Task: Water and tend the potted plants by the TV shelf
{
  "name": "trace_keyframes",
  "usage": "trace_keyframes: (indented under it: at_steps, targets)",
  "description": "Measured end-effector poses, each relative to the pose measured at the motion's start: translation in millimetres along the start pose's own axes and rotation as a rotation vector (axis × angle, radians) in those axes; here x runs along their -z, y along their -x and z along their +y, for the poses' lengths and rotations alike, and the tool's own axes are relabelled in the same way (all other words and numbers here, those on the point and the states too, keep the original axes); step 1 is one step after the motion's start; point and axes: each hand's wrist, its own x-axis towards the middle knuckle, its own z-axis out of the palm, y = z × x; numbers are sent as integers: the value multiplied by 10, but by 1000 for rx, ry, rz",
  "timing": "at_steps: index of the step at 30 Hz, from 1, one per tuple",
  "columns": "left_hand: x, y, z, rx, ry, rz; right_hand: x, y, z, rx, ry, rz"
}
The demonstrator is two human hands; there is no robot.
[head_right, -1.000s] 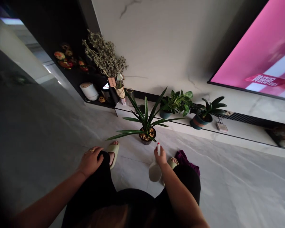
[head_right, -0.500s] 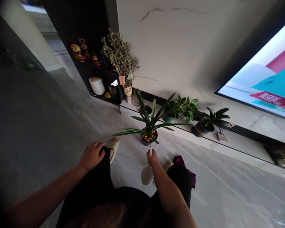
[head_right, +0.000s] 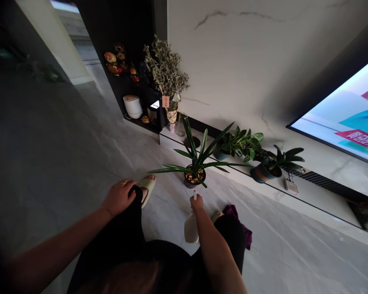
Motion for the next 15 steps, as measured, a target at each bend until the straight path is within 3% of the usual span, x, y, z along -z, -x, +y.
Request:
trace_keyframes:
  at_steps: [15]
  targets:
    - [42,-22,89,19,-3,-7,145,-12,-78,-67,-65,-8]
